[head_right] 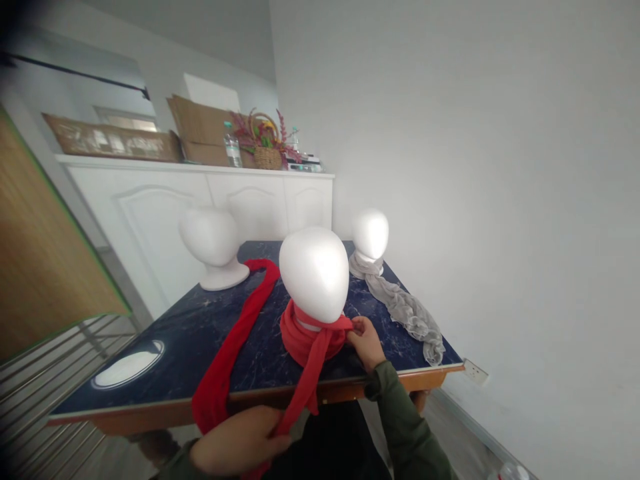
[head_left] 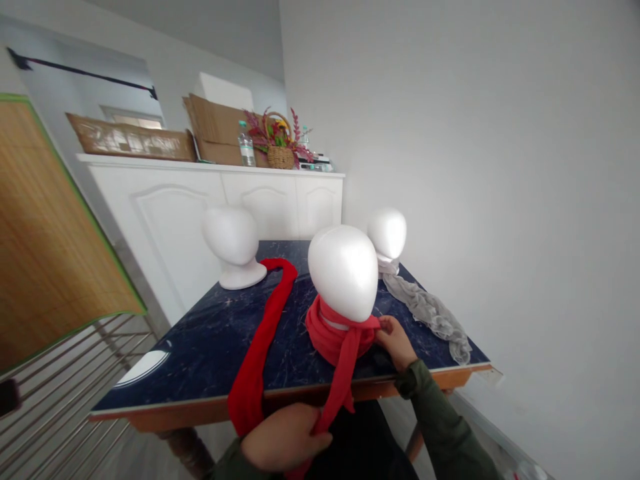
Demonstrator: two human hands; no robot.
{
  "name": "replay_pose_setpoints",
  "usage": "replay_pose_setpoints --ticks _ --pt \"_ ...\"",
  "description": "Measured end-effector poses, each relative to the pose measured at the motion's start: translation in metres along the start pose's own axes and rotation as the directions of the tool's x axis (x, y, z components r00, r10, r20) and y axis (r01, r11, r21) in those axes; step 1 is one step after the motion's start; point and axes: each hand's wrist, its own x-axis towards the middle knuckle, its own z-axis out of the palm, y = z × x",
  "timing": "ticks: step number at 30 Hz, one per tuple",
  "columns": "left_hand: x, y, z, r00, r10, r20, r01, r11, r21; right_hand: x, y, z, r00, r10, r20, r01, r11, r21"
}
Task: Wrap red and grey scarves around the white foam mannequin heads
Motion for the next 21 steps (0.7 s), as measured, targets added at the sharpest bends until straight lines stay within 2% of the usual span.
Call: replay_pose_setpoints --ticks 2,4,6,8,12,15,18,21 --pt "-0.005 -0.005 -0.011 0.994 0.021 -0.112 -0.022 1.000 -0.007 0.011 -0.001 -0.005 0.998 -0.054 0.033 0.056 0.996 -0.069" --pt "0.003 -0.005 -0.019 0.950 0.013 -0.311 -0.051 0.992 -0.116 0.020 -0.002 -0.001 0.989 -0.117 0.093 0.127 0.986 -0.112" --pt "0.024 -0.003 -0.025 0.837 0.013 -0.546 -0.137 0.973 -0.187 0.026 -0.002 0.010 0.971 -0.153 0.186 0.170 0.982 -0.080" --pt "0.056 -0.001 -0.028 0.730 0.047 -0.682 -0.219 0.961 -0.168 0.026 -0.002 0.021 0.948 -0.173 0.268 0.186 0.982 -0.023" --pt "0.111 -0.004 -0.030 0.668 0.076 -0.740 -0.256 0.958 -0.132 0.017 0.001 0.026 0.917 -0.234 0.322 0.268 0.961 -0.065" --pt "0.125 -0.015 -0.032 0.603 0.096 -0.792 -0.321 0.938 -0.131 0.010 0.007 0.020 0.920 -0.241 0.309 0.314 0.925 -0.215" --pt "0.125 -0.028 -0.035 0.606 0.114 -0.787 -0.388 0.906 -0.168 0.007 0.012 0.017 0.911 -0.288 0.296 0.386 0.849 -0.362" --pt "0.122 -0.034 -0.035 0.619 0.145 -0.772 -0.402 0.903 -0.153 0.006 0.011 0.018 0.895 -0.327 0.302 0.432 0.803 -0.411"
